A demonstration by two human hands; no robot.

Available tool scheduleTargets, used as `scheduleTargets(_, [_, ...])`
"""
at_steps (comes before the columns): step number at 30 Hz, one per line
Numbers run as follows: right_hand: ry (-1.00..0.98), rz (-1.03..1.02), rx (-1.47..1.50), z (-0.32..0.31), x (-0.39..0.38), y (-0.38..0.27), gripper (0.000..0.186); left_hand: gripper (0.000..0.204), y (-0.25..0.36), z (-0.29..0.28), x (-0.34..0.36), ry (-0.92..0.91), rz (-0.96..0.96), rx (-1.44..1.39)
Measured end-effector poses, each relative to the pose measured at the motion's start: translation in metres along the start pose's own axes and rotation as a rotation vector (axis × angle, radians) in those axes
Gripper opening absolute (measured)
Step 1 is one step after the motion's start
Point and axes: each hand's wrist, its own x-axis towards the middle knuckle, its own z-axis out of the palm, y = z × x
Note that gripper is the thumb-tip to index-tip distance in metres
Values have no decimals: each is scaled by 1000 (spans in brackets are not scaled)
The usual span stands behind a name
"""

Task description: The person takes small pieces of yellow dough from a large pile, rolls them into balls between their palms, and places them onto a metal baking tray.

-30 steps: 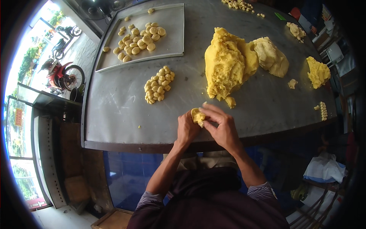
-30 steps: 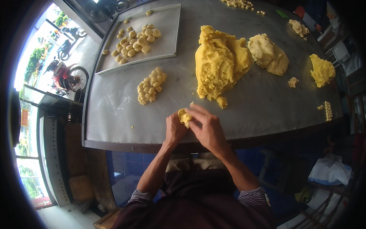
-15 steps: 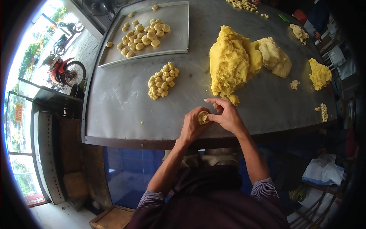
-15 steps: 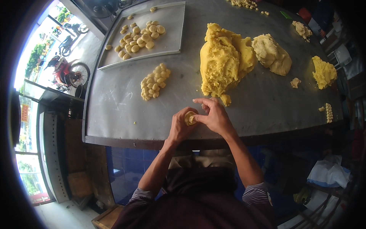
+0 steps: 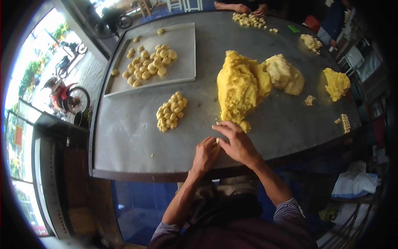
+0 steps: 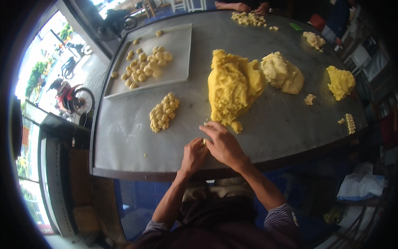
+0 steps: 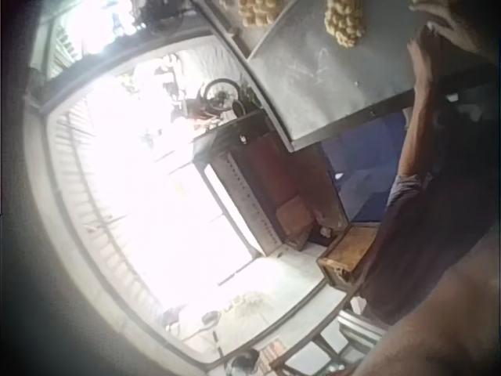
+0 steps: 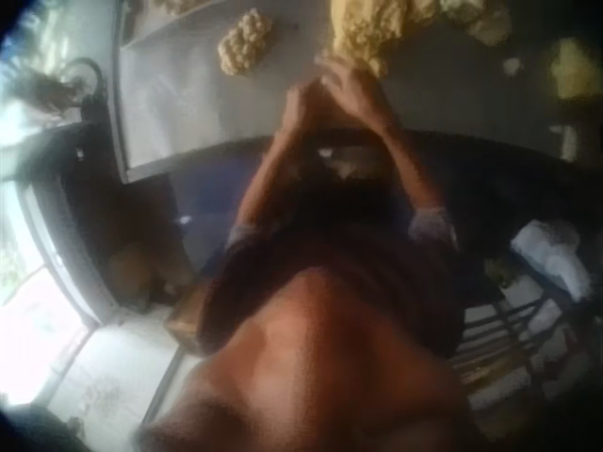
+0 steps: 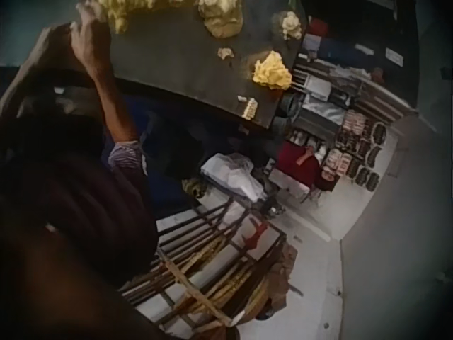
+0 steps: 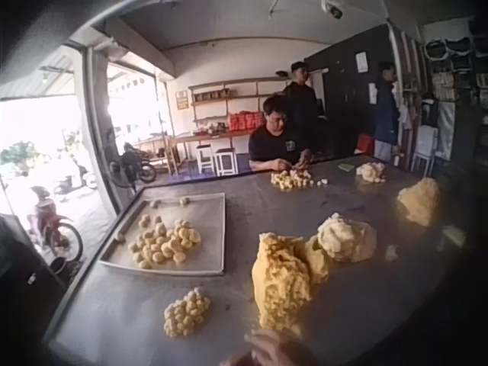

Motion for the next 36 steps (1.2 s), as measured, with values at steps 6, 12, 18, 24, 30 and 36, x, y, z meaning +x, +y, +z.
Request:
scheduleTargets(6, [60,-228,-1078,47,24,61,37,40,-11,-6,-4,50,-295,-461])
scheduleTargets(12, [-21,-233,-994,32,5,67,33,34,0,-6,4,72,-112,-444])
scheduleTargets(18, [194,-115,-380,-2,-40,80,32,23,-30,-25,-1,-12,29,-125])
scheduleTargets(24, [363,332,243,-9,-53,90,31,11,-5,-34,5,84,215,325])
scheduleTargets(30, [487,210,-192,7,-46,59,27,13,-5,-31,-7,219,24,212])
scheduleTargets(36, [339,234,-138,-1,-34,78,34,22,6,-34,67,80,-208,663])
